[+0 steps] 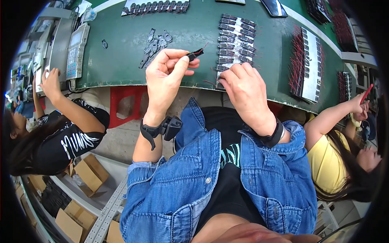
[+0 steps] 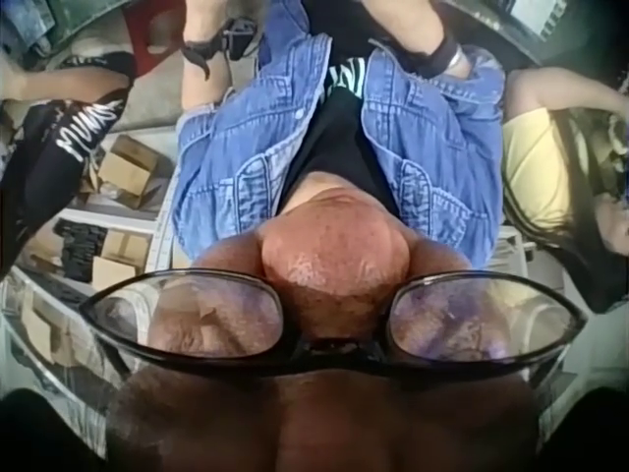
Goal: Assemble small black components into silver-colored grid trays on an assembly line.
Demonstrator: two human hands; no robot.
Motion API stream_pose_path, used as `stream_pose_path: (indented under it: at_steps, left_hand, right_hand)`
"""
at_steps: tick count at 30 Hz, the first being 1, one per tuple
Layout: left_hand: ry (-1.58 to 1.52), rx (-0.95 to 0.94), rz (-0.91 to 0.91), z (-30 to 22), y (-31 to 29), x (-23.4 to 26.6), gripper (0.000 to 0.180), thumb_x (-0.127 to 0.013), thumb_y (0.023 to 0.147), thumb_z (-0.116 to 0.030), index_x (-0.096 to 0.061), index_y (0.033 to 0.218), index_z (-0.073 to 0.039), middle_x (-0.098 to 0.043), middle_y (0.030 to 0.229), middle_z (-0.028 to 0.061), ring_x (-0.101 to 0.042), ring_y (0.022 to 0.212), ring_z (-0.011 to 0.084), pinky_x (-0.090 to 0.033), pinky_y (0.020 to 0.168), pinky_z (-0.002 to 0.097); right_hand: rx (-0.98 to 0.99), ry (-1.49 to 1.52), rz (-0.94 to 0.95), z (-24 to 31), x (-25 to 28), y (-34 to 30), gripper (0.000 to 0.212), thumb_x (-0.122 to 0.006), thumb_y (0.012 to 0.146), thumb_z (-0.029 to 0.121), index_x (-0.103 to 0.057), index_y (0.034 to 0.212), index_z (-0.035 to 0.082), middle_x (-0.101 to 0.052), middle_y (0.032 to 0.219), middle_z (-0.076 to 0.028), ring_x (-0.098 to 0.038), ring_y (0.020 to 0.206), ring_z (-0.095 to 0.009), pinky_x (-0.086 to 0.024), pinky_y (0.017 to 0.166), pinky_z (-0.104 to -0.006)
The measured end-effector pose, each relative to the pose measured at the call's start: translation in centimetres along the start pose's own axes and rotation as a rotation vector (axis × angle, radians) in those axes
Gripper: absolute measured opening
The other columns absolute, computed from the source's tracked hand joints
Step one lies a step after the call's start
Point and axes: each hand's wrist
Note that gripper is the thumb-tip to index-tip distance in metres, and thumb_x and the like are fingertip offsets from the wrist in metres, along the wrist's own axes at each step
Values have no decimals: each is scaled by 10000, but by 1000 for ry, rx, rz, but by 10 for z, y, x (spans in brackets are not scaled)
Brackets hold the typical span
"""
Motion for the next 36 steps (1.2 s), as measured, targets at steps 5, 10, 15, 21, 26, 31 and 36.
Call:
stream_pose_path:
  at_steps: [5, 10, 15, 21, 26, 31, 36]
  left_hand:
    - [28, 8, -30, 4, -1, 0, 135, -590, 980, -31, -614, 1094, 36, -729, 999, 140, -721, 934, 173, -580, 721, 249]
    - [37, 73, -63, 7, -2, -2, 126, -614, 970, -74, -651, 1061, 5, -722, 942, 69, -686, 834, 119, -544, 684, 221]
    - [237, 121, 102, 14, -10, -17, 109, -656, 928, -97, -684, 988, -11, -699, 856, 10, -622, 733, 74, -513, 650, 238]
    - [499, 50, 171, 15, -9, -34, 118, -682, 876, -88, -683, 964, -9, -694, 809, 29, -617, 703, 83, -507, 639, 286]
    - [670, -22, 179, 12, -8, -42, 93, -682, 855, -81, -673, 927, -22, -679, 800, 76, -619, 666, 167, -510, 648, 327]
    - [796, -212, 108, 19, -13, -51, 70, -692, 845, -75, -667, 897, -36, -655, 806, 97, -625, 685, 251, -512, 655, 368]
    - [756, -450, 49, 26, -10, -43, 74, -709, 842, -87, -669, 889, -48, -632, 801, 102, -629, 730, 292, -516, 662, 392]
  right_hand:
    - [-52, 5, 24, 6, 2, 6, 173, -736, 776, 72, -610, 894, 66, -558, 877, -95, -550, 851, -291, -474, 759, -399]
    - [-53, 71, 78, -3, 16, 5, 182, -710, 811, 48, -605, 959, 45, -581, 931, -101, -569, 865, -258, -483, 782, -364]
    - [-503, 829, -253, -21, 66, 3, 180, -603, 958, 49, -644, 1129, 7, -607, 991, -4, -550, 943, -91, -436, 850, -231]
    - [-474, 975, -221, -34, 74, -4, 209, -587, 988, 92, -645, 1168, 3, -612, 1018, -4, -544, 934, -71, -428, 840, -210]
    - [-493, 1065, -253, -37, 68, -9, 202, -590, 988, 92, -634, 1163, 1, -639, 1042, -34, -564, 904, -76, -445, 841, -217]
    - [-489, 1133, -216, -44, 68, -14, 170, -589, 984, 59, -622, 1142, 7, -664, 1040, -65, -587, 868, -90, -467, 838, -229]
    - [-510, 1182, -182, -38, 70, -11, 149, -584, 981, 35, -613, 1126, 12, -671, 1038, -82, -594, 864, -98, -474, 831, -232]
Point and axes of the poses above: each hand's wrist, its own y-axis towards the middle knuckle, its own x-axis out of the back of the hand, z = x × y
